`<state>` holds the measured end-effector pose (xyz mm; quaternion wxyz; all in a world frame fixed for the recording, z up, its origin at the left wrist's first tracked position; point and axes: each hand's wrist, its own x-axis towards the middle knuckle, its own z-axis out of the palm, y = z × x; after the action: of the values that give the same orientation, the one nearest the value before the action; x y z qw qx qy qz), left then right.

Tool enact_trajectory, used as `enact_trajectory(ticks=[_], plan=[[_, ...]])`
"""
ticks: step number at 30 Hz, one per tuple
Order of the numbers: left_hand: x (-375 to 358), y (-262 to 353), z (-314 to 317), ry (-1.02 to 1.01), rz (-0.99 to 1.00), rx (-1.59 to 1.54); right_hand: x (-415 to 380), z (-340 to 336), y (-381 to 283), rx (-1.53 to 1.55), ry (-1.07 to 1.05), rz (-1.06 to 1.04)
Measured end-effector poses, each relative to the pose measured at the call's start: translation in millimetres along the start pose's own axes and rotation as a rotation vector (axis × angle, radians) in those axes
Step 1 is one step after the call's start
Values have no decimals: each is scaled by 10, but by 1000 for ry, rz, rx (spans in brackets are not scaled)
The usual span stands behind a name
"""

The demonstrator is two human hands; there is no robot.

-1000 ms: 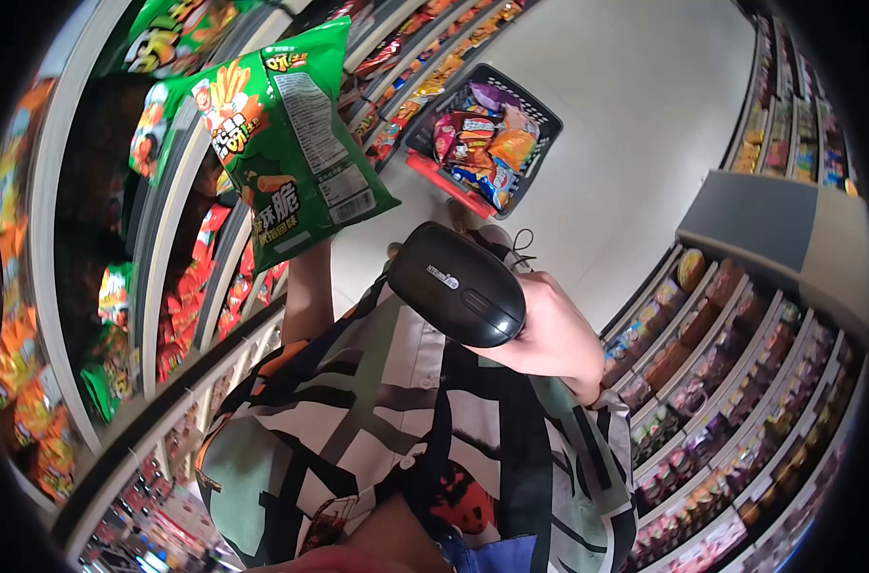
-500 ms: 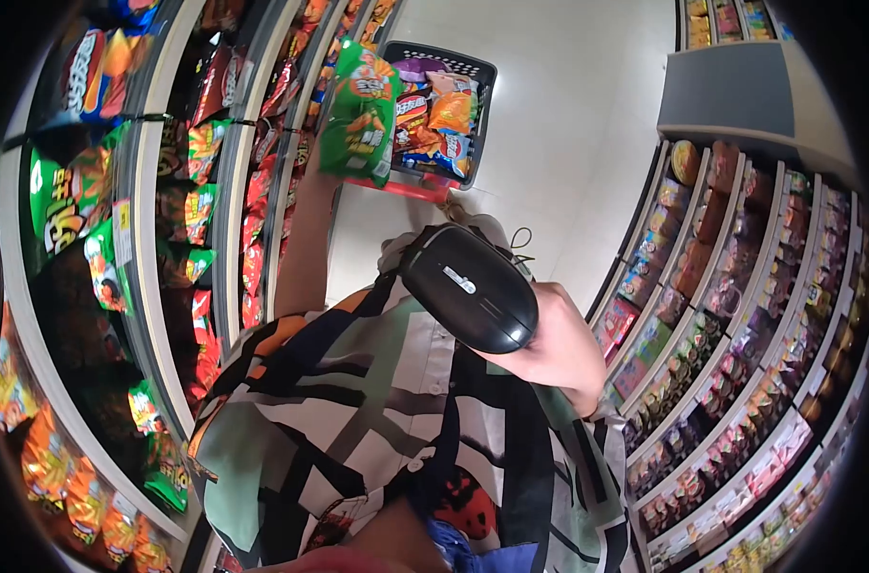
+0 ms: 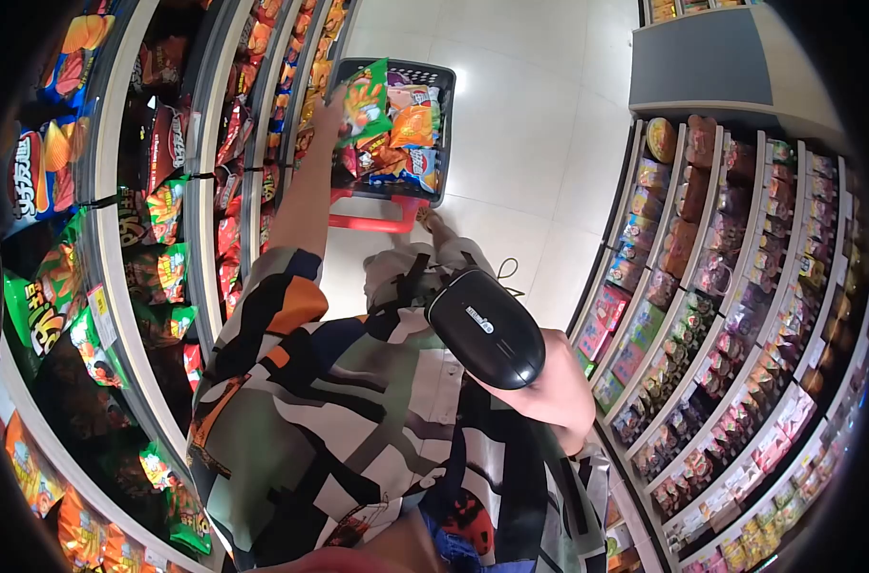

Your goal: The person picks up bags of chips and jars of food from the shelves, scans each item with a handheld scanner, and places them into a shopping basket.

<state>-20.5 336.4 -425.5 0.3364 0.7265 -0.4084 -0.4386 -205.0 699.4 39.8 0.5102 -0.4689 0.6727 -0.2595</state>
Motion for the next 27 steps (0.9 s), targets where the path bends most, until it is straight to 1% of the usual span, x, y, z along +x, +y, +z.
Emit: enact_trajectory(ticks=[1, 2, 3, 4, 5, 6, 7, 8, 9, 11, 13, 15, 16, 17, 18, 19, 20, 21, 22, 23, 24, 25, 27], plan=[[287, -313, 148, 2, -14, -3, 39, 47, 1, 10, -11, 11], [544, -580, 294, -47, 88, -63, 50, 49, 10, 36, -8, -8], [648, -658, 294, -90, 194, -122, 47, 37, 26, 37, -16, -12], [298, -347, 91, -254, 153, -326, 31, 16, 39, 51, -65, 47], [241, -357, 65, -202, 240, -290, 38, 2, 46, 63, -115, 103], [-11, -128, -82, -129, 274, -226, 62, -8, 40, 62, -126, 91], [-354, 73, -288, -55, 306, -161, 99, -20, 29, 44, -157, 30], [-478, 14, -448, -64, 328, -171, 153, 6, 6, 22, -195, -30], [-649, 60, -628, -69, 355, -180, 184, -3, -24, 19, -216, -47], [-1161, 258, -1088, -168, 214, -269, 257, 8, -108, 24, -260, -41], [-1563, 206, -1455, -190, 135, -346, 357, 25, -137, 45, -358, -87], [-1917, 10, -1829, -127, 220, -337, 442, 175, -194, 43, -403, -143], [-2102, -12, -1991, -70, 217, -340, 496, 210, -232, 43, -429, -153], [-2296, -14, -2160, -63, 236, -329, 549, 252, -259, 27, -483, -178], [-2460, -21, -2322, -50, 256, -318, 614, 306, -281, 18, -529, -253], [-2608, -45, -2465, 19, 250, -322, 668, 379, -322, 11, -578, -327], [-2744, -69, -2589, 76, 255, -333, 701, 459, -399, 21, -623, -318], [-2857, -81, -2701, 131, 263, -344, 738, 545, -463, 3, -682, -344], [-3041, -162, -2926, 190, 255, -417, 549, 758, -511, -36, -713, -386], [-3103, -141, -3012, 249, 244, -426, 633, 796, -577, -64, -765, -407], [-3185, -123, -3105, 320, 264, -429, 674, 883, -628, -81, -817, -487], [-3281, -89, -3201, 389, 281, -431, 698, 954, -689, -103, -862, -502], [-3495, 8, -3428, 494, 282, -436, 710, 1116, -802, -174, -1000, -443]])
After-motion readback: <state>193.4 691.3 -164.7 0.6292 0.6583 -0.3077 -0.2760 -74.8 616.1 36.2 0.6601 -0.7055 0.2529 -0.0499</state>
